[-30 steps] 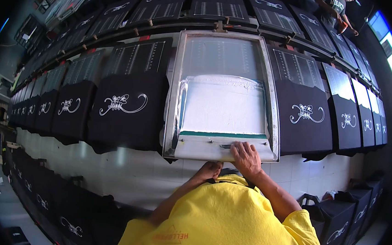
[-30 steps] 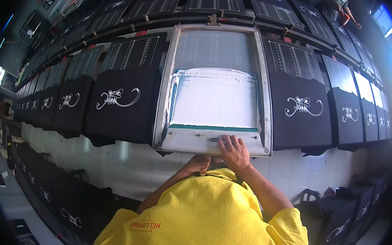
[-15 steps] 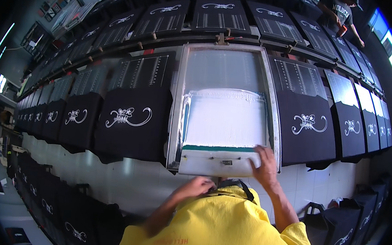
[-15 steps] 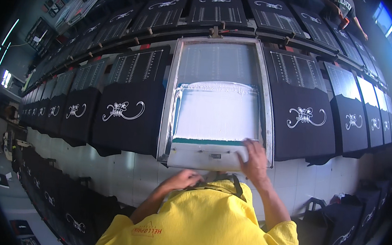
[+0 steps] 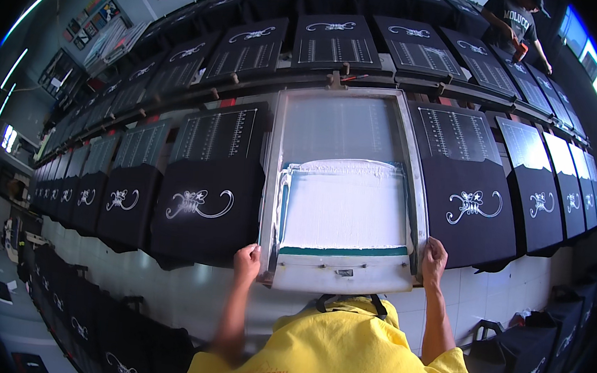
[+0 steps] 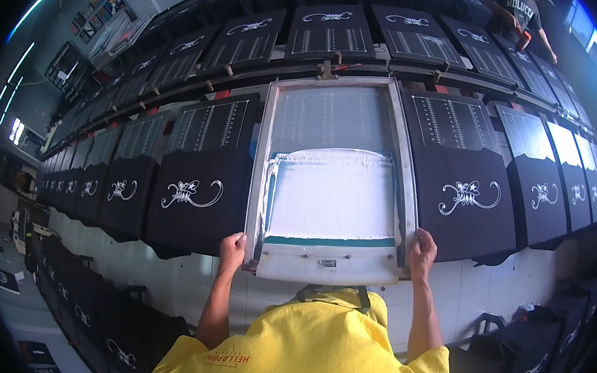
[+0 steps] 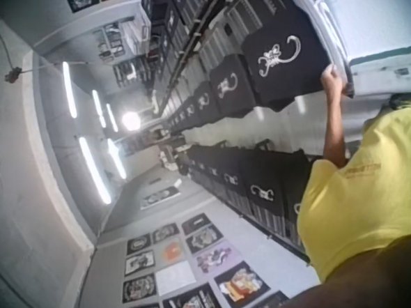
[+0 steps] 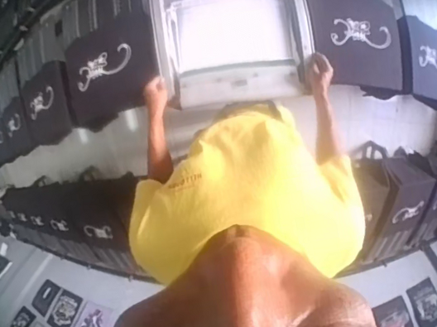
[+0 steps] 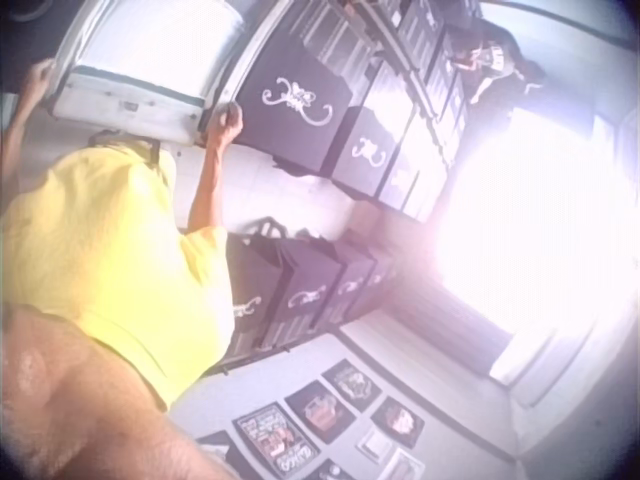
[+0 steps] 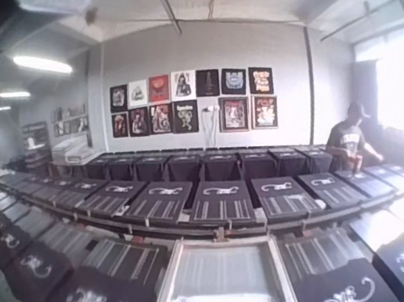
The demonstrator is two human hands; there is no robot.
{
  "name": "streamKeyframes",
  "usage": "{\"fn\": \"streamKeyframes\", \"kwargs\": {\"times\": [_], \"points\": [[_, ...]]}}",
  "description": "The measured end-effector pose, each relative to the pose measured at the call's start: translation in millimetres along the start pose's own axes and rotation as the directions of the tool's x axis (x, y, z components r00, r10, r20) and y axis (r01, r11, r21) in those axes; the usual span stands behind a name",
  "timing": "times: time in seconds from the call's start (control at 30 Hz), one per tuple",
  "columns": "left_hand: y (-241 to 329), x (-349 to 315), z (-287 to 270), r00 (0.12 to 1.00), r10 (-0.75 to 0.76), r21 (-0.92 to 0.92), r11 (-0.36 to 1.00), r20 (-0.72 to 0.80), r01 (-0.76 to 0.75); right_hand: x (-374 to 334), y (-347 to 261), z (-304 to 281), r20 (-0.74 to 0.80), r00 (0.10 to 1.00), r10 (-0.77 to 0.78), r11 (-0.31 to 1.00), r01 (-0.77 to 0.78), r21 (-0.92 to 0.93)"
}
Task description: The person performs screen printing on black shirts by pulling a squeegee across a screen frame to apply white ink.
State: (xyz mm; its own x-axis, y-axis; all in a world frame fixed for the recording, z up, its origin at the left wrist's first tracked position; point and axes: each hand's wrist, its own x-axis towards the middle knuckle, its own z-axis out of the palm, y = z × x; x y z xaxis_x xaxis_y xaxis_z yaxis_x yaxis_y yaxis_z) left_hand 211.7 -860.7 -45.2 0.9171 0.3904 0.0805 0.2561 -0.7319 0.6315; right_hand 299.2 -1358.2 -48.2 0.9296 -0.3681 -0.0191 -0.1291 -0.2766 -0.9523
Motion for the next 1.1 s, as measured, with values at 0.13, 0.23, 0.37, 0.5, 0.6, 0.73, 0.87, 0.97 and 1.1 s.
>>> {"fn": "streamKeyframes", "kwargs": {"times": [0.13,0.23,0.37,0.5,0.6,0.73,0.87,0.97,1.1], "points": [[-2.4,4.9,-4.7,0.998,-0.064,-0.074,0.995,0.025,0.066,2.1,1.9,-2.4,-0.026,1.000,0.004,0.999,-0.006,-0.049],[-9.2,4.3,-1.9,0.995,-0.095,-0.086,0.992,0.025,0.097,1.1,2.3,0.6,-0.024,0.998,0.053,0.998,-0.054,-0.012],[-8.8,4.8,1.7,0.998,-0.062,-0.049,0.997,0.010,0.062,1.8,4.3,1.6,-0.038,0.999,0.015,1.000,-0.016,-0.018],[12.5,7.3,-13.1,0.991,-0.084,-0.032,0.996,0.109,0.087,1.3,-0.6,-2.7,-0.021,0.997,-0.077,0.979,0.072,-0.192],[27.2,-5.1,-20.9,0.994,0.070,0.108,0.992,-0.081,-0.061,-0.3,-26.4,-11.1,0.136,0.973,-0.185,0.860,0.227,-0.458],[68.3,-39.6,-51.6,0.923,0.374,0.061,0.923,0.087,-0.379,-43.6,-71.8,-27.0,0.443,0.833,-0.332,0.589,0.550,-0.592],[85.4,-58.7,-65.8,0.703,0.542,0.061,0.771,0.461,-0.634,-73.9,-114.7,-29.1,0.828,0.510,-0.232,0.368,0.834,-0.410],[83.0,-52.9,-57.1,0.640,0.507,0.078,0.746,0.577,-0.662,-58.8,-103.8,-27.8,0.900,0.399,-0.176,0.269,0.899,-0.346],[94.0,-37.9,-46.9,0.692,0.493,0.061,0.791,0.528,-0.609,-42.4,-123.0,-20.6,0.913,0.338,-0.230,0.335,0.908,-0.252]]}}
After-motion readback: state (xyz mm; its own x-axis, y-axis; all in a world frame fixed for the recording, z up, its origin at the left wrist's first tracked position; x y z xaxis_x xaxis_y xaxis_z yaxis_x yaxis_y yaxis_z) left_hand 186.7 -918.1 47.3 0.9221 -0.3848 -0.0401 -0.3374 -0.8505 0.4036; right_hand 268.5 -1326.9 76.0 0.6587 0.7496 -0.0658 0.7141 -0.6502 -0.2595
